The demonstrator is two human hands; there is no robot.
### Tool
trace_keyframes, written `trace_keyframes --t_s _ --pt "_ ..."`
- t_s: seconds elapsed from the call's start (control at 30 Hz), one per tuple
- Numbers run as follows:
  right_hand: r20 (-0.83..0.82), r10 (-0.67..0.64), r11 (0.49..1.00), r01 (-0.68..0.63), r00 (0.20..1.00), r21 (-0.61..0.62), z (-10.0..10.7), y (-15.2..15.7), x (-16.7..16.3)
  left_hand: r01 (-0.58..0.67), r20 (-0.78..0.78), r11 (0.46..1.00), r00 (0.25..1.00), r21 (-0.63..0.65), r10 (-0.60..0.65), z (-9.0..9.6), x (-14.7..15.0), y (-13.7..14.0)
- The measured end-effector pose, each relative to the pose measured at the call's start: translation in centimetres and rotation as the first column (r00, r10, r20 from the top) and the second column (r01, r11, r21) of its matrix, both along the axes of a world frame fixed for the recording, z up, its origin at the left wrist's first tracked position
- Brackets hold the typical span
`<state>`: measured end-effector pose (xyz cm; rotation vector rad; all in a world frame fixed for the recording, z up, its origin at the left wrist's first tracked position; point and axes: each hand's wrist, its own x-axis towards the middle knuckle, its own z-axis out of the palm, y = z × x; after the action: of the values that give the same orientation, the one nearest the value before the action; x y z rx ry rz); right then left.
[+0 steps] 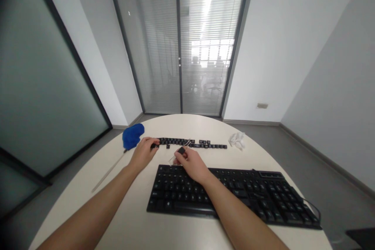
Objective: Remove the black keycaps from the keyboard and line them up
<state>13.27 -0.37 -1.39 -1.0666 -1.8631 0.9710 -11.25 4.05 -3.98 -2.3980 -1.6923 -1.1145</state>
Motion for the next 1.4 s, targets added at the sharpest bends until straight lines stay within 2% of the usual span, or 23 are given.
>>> trace_keyframes --t_s 0.6,0.73,0.87,0.97,1.13,1.27,1.4 --pt "-0.05 0.015 1.0 -0.015 0.999 0.0 -0.1 0.0 0.0 0.007 0.019 1.0 1.0 0.002 -0.007 -0.1 -0.5 0.1" --pt "-0.028 0.013 0.999 -0.012 1.0 0.039 0.1 -0.2 0.0 0.024 0.017 0.999 1.0 0.033 -0.025 0.1 -0.3 -0.2" --pt "0.046 0.004 0.997 -0.007 0.999 0.079 0.8 -0.5 0.1 0.122 0.058 0.991 0.991 0.048 -0.124 0.8 0.9 -1.6" --pt "0.114 0.057 0.994 -0.068 0.992 0.09 2.1 -0.9 0.4 0.232 0.084 0.973 0.97 -0.018 -0.23 1.5 2.1 -3.3" --pt "0.315 0.119 0.978 -0.165 0.942 0.125 5.0 -1.8 1.6 0.461 0.059 0.881 0.887 -0.102 -0.457 2.7 3.4 -5.7" --pt "0.396 0.216 0.958 -0.273 0.893 0.092 6.5 -2.6 2.2 0.518 0.062 0.842 0.855 -0.148 -0.515 3.0 3.8 -6.3" --pt "0.465 0.204 0.951 -0.287 0.861 0.115 6.5 -3.1 2.1 0.535 0.09 0.827 0.845 -0.174 -0.528 2.9 3.9 -6.3"
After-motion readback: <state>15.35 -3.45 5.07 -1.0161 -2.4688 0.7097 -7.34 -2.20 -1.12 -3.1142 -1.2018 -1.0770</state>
